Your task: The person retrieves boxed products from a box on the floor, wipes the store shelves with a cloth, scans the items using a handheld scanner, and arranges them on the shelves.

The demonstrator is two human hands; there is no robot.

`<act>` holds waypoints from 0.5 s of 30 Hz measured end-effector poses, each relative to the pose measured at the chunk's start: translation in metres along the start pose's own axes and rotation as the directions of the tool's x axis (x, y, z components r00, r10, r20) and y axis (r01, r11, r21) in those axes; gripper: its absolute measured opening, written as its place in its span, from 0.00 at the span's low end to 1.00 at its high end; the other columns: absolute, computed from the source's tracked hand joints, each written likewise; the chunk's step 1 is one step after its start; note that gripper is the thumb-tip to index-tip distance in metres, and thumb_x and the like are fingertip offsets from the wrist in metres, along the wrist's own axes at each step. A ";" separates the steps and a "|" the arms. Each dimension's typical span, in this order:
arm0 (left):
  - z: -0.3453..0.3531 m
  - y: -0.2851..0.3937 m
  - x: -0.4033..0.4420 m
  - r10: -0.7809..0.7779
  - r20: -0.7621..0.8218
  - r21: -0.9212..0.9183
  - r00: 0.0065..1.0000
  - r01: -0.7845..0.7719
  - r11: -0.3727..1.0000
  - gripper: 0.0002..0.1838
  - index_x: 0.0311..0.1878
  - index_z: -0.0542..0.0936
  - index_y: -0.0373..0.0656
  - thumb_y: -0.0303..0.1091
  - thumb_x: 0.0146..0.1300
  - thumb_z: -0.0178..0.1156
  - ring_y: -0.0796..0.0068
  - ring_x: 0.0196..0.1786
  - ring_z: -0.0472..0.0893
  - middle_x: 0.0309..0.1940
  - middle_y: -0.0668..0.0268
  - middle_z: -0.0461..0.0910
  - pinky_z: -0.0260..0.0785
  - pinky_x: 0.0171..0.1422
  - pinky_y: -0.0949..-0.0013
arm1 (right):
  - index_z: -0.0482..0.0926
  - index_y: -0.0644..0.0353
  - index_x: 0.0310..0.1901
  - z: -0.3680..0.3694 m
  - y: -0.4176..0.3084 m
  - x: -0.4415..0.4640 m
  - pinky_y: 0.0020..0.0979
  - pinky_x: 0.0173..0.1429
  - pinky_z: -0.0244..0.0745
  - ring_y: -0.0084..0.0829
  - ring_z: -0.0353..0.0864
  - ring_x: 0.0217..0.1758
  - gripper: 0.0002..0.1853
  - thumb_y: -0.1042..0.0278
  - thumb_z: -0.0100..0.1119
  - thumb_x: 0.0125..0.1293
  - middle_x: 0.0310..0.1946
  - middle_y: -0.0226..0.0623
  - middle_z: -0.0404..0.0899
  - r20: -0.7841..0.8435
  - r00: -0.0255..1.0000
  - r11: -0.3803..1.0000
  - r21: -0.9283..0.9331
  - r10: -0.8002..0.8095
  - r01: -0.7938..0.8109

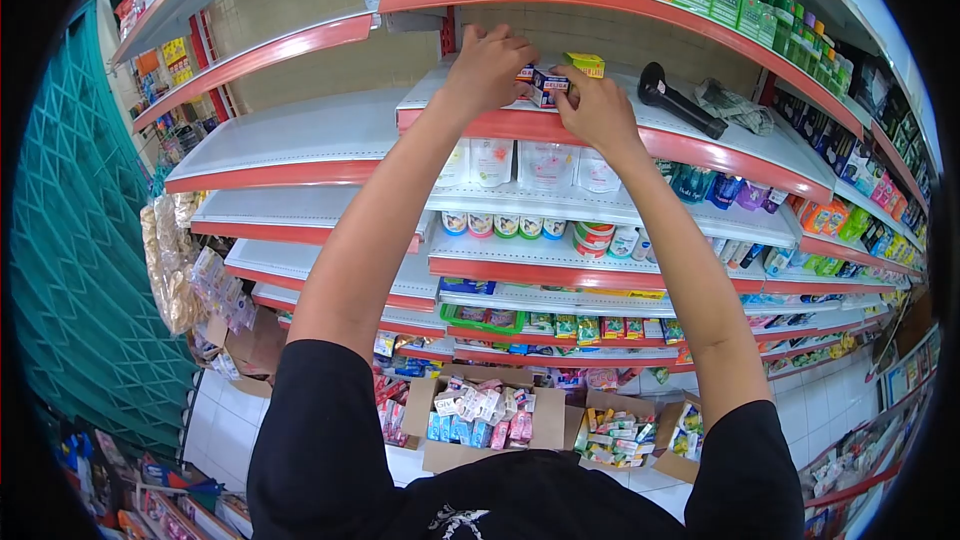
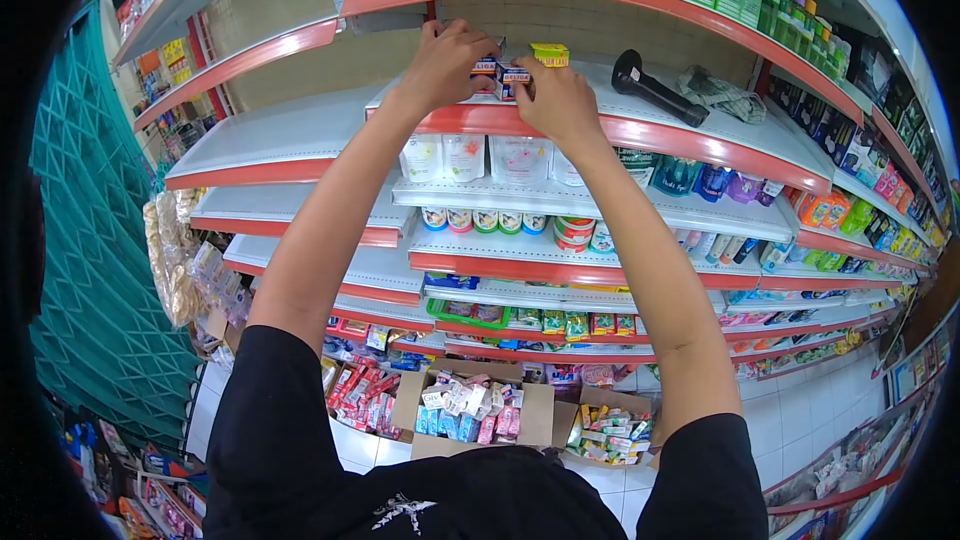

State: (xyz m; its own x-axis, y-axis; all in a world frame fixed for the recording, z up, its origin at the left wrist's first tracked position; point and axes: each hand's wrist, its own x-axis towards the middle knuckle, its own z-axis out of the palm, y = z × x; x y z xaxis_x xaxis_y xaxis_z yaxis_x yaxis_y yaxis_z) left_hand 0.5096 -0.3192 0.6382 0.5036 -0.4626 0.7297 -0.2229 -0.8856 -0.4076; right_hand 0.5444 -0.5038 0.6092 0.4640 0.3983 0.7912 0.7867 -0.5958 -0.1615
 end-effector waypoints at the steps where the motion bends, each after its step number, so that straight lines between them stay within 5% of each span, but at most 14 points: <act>1: 0.001 0.000 0.001 0.001 0.000 0.001 1.000 -0.001 1.000 0.21 0.41 0.80 0.50 0.41 0.41 0.70 0.71 0.50 0.70 0.43 0.73 0.79 0.56 0.54 0.55 | 0.79 0.55 0.41 -0.001 0.000 -0.001 0.43 0.40 0.76 0.48 0.81 0.33 0.13 0.64 0.59 0.54 0.28 0.46 0.81 0.001 1.000 1.000 0.022 0.009 -0.009; 7: 0.001 0.005 0.002 -0.004 -0.038 -0.004 0.999 0.004 1.000 0.16 0.38 0.79 0.50 0.39 0.42 0.68 0.71 0.50 0.72 0.38 0.73 0.79 0.58 0.53 0.54 | 0.78 0.57 0.41 0.006 0.005 0.002 0.43 0.41 0.76 0.49 0.80 0.34 0.12 0.66 0.58 0.55 0.29 0.47 0.81 -0.026 1.000 0.998 0.069 0.000 0.002; 9: 0.001 0.004 0.007 -0.043 0.073 0.024 0.996 0.041 0.999 0.21 0.43 0.78 0.48 0.39 0.42 0.69 0.69 0.52 0.71 0.42 0.71 0.78 0.59 0.53 0.54 | 0.78 0.58 0.41 0.008 0.002 0.005 0.43 0.41 0.76 0.49 0.80 0.34 0.12 0.66 0.58 0.55 0.30 0.48 0.80 -0.052 0.998 0.999 0.015 -0.027 0.028; 15: 0.004 0.000 0.002 -0.027 0.049 -0.041 0.998 0.029 0.999 0.20 0.45 0.78 0.48 0.35 0.45 0.67 0.68 0.53 0.71 0.45 0.70 0.77 0.60 0.54 0.56 | 0.78 0.58 0.39 0.025 0.001 0.005 0.45 0.39 0.77 0.50 0.80 0.35 0.11 0.65 0.58 0.56 0.30 0.49 0.80 -0.128 0.991 0.999 0.017 -0.039 0.041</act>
State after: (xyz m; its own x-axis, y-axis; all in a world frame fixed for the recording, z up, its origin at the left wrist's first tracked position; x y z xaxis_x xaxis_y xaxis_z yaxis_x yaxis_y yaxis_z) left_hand 0.5140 -0.3201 0.6375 0.5498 -0.4354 0.7128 -0.2418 -0.8998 -0.3632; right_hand 0.5581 -0.4852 0.5981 0.3777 0.3288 0.8656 0.8118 -0.5672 -0.1387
